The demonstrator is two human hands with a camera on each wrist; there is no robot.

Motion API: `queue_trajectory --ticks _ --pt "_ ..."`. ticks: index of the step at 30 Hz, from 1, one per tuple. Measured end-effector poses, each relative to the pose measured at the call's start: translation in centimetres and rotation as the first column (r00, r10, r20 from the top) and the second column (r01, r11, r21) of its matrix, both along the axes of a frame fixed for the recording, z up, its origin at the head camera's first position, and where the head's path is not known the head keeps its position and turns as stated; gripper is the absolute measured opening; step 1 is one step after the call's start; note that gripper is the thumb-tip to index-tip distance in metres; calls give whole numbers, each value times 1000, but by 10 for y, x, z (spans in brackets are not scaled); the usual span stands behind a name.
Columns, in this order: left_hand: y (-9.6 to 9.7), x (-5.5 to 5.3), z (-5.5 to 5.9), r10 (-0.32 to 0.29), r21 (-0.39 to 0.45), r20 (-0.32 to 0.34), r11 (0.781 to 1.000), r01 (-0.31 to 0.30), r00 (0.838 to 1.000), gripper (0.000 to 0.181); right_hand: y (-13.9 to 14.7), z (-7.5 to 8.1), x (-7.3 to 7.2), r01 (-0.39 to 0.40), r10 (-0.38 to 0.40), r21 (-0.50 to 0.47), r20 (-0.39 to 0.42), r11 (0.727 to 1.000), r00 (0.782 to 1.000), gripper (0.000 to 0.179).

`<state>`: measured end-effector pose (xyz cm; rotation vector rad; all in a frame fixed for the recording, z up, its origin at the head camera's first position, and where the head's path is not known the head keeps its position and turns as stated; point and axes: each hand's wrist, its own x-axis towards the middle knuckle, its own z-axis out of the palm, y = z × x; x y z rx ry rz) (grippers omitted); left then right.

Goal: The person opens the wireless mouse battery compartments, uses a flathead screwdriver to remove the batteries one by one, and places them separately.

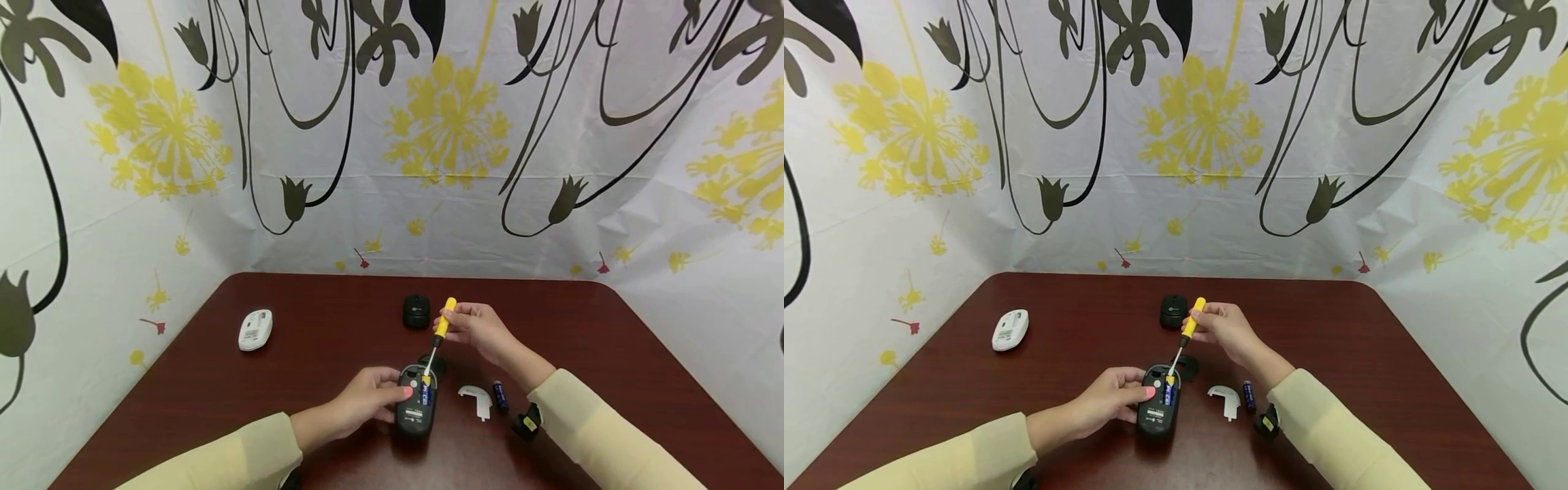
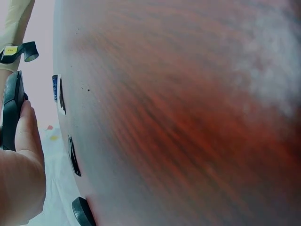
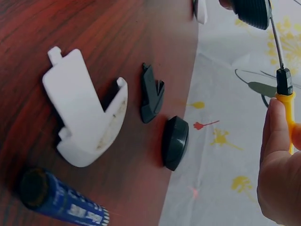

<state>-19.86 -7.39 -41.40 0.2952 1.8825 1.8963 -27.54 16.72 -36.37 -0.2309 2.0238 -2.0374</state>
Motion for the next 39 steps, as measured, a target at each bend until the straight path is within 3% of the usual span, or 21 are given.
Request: queue_trajectory --ticks 6,16,39 --pt "-1 -1 0 1 2 0 1000 -1 1000 35 0 -2 0 14 -13 -23 62 1000 998 21" --pt "-2 -2 -1 -1 0 -2 1000 1 1000 36 -2 -5 -2 46 -44 -14 128 999 991 28" --pt "-2 -3 -3 -11 -25 17 1000 11 1000 37 -3 -10 -4 58 -57 0 196 998 979 38"
